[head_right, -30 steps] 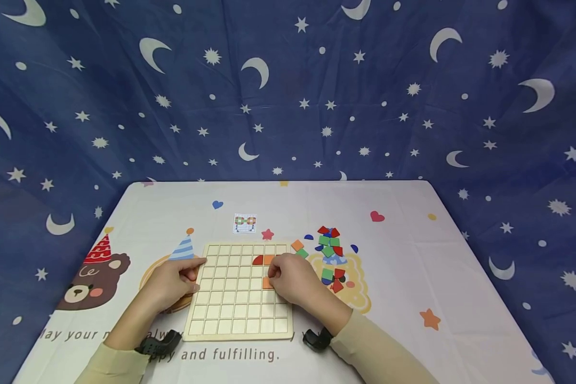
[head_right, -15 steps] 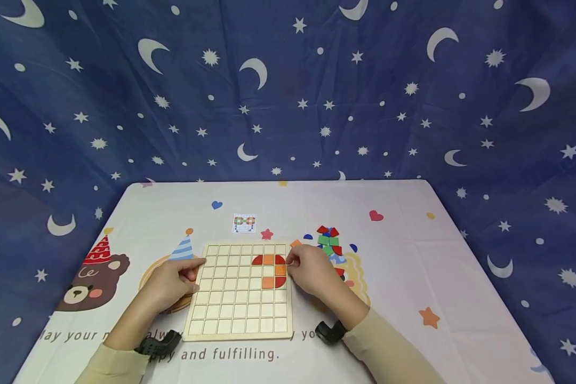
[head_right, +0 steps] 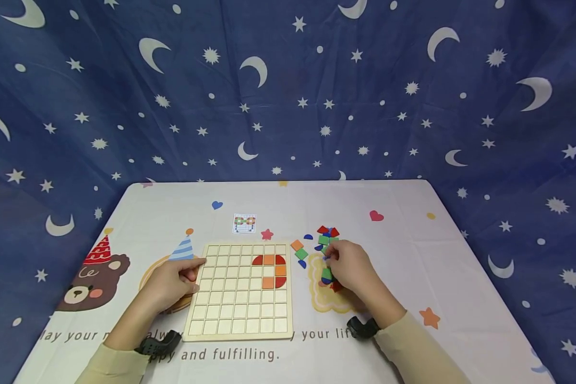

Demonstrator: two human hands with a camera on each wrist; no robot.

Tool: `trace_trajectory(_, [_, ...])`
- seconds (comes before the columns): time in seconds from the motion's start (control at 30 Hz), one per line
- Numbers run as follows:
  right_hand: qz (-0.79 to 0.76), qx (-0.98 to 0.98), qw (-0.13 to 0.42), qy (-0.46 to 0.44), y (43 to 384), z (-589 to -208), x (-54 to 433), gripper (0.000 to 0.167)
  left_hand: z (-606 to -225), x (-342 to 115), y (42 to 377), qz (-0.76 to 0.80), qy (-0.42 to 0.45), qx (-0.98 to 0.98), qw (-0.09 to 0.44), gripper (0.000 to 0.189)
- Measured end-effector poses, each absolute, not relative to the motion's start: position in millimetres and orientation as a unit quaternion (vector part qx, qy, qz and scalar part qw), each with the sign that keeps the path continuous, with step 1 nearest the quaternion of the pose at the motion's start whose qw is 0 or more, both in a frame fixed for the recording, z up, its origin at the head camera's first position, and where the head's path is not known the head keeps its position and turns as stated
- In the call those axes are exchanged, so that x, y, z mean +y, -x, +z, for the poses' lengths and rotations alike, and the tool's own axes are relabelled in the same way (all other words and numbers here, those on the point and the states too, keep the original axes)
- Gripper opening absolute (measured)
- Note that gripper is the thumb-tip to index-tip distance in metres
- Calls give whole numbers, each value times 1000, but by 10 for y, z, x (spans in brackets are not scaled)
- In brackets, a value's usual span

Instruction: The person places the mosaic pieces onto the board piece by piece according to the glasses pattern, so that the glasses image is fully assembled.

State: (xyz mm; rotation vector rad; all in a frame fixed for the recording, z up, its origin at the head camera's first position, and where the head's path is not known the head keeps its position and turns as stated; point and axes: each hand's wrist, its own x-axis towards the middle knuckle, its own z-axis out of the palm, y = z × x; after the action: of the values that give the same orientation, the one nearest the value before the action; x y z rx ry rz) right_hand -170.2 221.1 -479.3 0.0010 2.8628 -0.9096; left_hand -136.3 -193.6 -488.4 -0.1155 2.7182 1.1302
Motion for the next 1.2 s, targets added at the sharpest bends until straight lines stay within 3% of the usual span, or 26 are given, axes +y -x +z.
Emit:
trace_trajectory(0.47, [-273,956,103,-19,1542,-4869,2475,14,-4885,-1941,1369,381,34,919,96,64])
trace_trajectory(1.2, [-281,954,92,42,1555,-4857,2464,9,-4892,-1950,1372,378,35,920,97,64])
